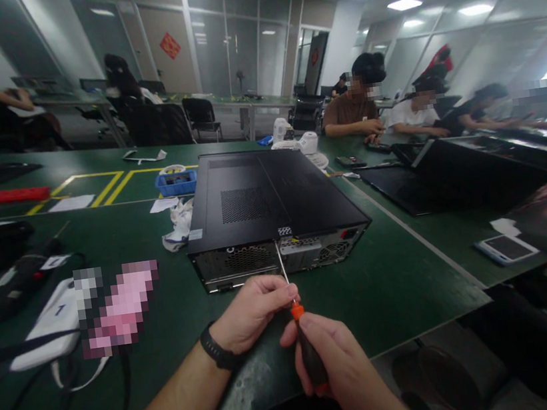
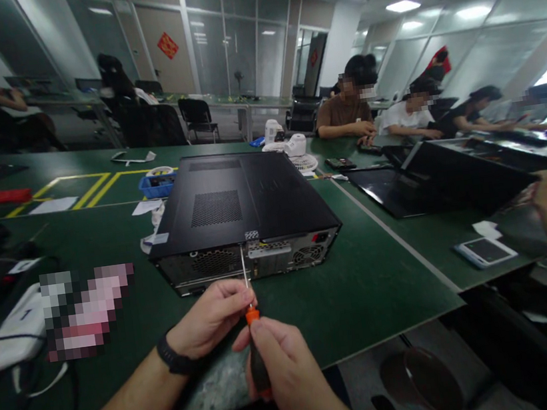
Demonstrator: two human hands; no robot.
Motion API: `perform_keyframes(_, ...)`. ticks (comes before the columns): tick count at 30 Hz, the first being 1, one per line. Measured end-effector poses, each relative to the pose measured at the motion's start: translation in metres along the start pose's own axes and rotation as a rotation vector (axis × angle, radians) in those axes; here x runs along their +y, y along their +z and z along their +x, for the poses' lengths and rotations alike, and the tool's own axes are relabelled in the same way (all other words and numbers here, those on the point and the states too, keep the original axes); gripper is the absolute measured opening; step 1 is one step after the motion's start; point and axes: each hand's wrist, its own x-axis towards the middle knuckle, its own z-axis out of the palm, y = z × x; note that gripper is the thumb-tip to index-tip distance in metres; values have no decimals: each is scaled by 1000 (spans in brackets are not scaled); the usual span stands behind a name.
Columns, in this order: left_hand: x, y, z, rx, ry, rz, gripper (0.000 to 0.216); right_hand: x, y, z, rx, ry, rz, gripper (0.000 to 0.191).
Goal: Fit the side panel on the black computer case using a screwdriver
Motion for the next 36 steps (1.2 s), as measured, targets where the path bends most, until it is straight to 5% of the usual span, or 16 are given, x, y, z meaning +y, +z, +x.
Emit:
perform_keyframes(6,4,2,-2,-15,-32,-35,29,1,1,0,-32,73,124,57)
perform_keyframes(17,-3,2,1,10,0,-38,26,6,1,2,30,25,-2,55)
perform_keyframes(24,1,-1,-5,-240,-108,-49,41,-1,3,-2,-24,4,95,58)
perform_keyframes(30,-1,1,-4,-193,-92,-106,26,-13,-25,3,-85,-53,-190,64)
perform_keyframes(36,-6,-1,-3,-195,-161,-129,24,-72,-57,20,333,-441,-490,44)
